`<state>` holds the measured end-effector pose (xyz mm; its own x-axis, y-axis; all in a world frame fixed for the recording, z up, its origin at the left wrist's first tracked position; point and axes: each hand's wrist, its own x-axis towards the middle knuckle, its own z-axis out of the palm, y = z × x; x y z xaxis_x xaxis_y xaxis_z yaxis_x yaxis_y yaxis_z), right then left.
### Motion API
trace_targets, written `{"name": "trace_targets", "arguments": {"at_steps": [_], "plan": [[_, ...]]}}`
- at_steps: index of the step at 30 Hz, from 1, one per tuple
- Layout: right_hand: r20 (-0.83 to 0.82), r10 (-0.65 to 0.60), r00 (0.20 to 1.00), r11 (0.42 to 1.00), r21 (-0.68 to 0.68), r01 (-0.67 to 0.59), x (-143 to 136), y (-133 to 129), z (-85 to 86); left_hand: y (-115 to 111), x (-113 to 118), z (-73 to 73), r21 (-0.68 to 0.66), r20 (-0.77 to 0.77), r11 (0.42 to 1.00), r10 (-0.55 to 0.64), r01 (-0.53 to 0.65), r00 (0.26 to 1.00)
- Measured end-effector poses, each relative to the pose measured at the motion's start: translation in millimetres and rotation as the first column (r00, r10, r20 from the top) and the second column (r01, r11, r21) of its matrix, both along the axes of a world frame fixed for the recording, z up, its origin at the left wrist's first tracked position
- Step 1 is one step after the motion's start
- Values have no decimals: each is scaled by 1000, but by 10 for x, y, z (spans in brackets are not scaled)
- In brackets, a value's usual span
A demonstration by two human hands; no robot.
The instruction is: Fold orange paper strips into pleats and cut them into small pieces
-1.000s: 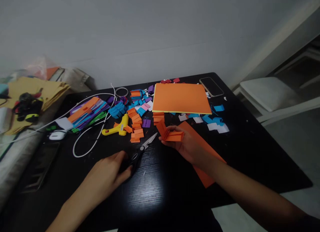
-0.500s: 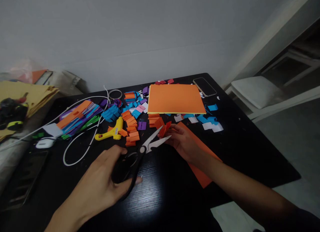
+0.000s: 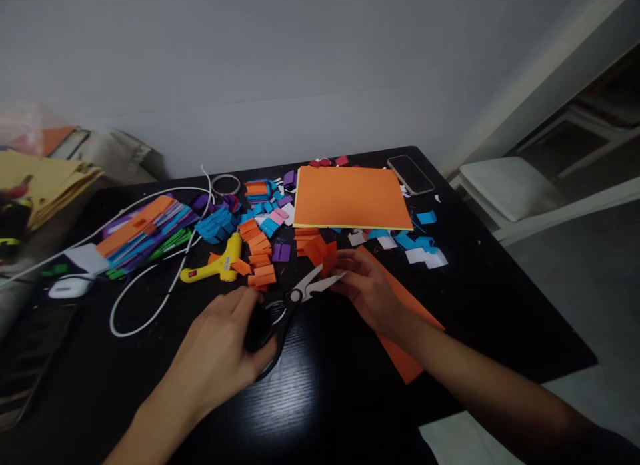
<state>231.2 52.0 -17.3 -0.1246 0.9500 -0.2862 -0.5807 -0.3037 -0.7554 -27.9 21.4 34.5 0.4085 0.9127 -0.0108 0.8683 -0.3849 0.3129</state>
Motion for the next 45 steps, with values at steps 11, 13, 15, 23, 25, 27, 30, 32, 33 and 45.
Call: {"name": "trace_targets", "arguments": {"at_steps": [11,13,15,23,25,27,30,32,33,45], "plan": [[144,-44,989,996,80,33,-30,-39,-43,6,-63,-72,-129,83,992,17,-7,996],[153,-44,987,995,90,31,-31,-45,-44,11,-72,-89,-149,111,989,17,-1,994],[168,-44,985,995,94,28,-33,-53,-34,16,-80,-113,-157,140,988,13,10,990],[233,-108,966,980,191,63,-64,-151,122,40,-123,-225,-22,183,996,-83,88,980],[225,-127,966,969,236,72,-79,-192,177,44,-141,-248,40,174,995,-101,96,979],[209,-145,967,958,276,84,-93,-231,221,47,-157,-267,88,171,992,-102,88,980],[200,-146,969,945,319,77,-107,-270,254,51,-171,-282,117,179,990,-100,80,979],[194,-142,971,941,332,71,-111,-282,259,55,-172,-282,125,180,988,-109,87,978],[190,-140,972,941,332,70,-112,-284,261,58,-170,-279,132,179,987,-116,93,977],[125,-102,987,950,307,59,-104,-277,309,46,-192,-292,196,177,969,-189,154,966]]}}
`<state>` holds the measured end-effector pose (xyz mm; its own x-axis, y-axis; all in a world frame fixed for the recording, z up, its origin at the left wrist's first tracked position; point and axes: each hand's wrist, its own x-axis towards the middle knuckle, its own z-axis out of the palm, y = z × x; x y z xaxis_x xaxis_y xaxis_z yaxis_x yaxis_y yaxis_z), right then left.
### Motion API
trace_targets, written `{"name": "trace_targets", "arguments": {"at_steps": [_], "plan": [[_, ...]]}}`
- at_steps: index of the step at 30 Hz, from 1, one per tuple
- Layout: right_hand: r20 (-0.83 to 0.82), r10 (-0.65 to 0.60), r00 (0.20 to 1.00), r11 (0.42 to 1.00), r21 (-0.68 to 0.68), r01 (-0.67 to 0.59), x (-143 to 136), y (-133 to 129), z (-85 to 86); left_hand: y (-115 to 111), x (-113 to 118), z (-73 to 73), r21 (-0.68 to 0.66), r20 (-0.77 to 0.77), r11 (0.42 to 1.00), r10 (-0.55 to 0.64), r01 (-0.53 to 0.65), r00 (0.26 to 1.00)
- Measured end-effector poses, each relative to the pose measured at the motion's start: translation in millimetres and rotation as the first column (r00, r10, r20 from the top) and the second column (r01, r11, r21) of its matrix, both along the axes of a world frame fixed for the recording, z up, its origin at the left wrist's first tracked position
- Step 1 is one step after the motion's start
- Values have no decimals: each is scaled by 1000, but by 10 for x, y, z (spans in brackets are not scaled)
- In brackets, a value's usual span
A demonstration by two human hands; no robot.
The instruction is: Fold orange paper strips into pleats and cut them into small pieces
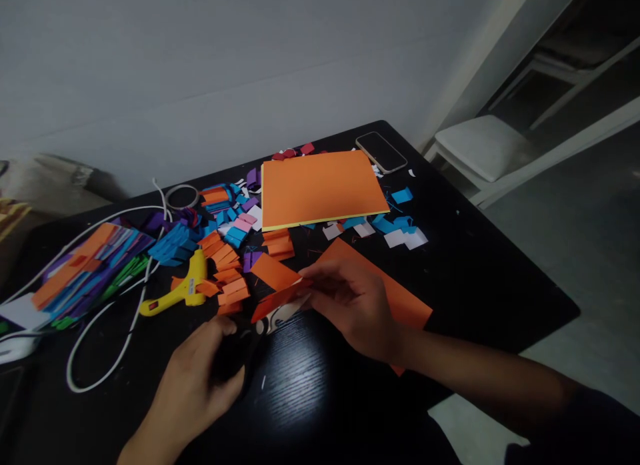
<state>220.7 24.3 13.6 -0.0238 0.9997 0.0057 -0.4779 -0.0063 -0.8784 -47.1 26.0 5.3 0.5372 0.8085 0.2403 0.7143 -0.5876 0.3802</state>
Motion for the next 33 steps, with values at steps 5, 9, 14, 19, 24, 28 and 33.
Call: {"name": "trace_targets", "arguments": {"at_steps": [5,9,14,19,24,28,33], "plan": [[-40,15,999,1000,10,-15,-6,-2,-26,2,6,37,22,-12,999,-32,33,999],[-67,15,998,1000,6,-14,-22,2,-66,9,37,82,43,-13,998,-49,49,999],[-64,9,998,1000,-1,-9,-32,4,-91,11,56,100,55,17,997,-63,62,998],[-28,-19,999,1000,-18,19,-25,5,-64,0,40,99,43,17,997,-65,64,998],[-25,-35,999,999,-30,35,-26,9,-57,-7,2,86,2,-15,996,-86,86,996],[-31,-38,999,999,-33,37,-26,9,-65,-4,-8,66,28,3,997,-76,76,997],[-31,-12,999,999,-30,11,-26,35,-78,-3,-36,14,32,18,997,-75,74,997]]}}
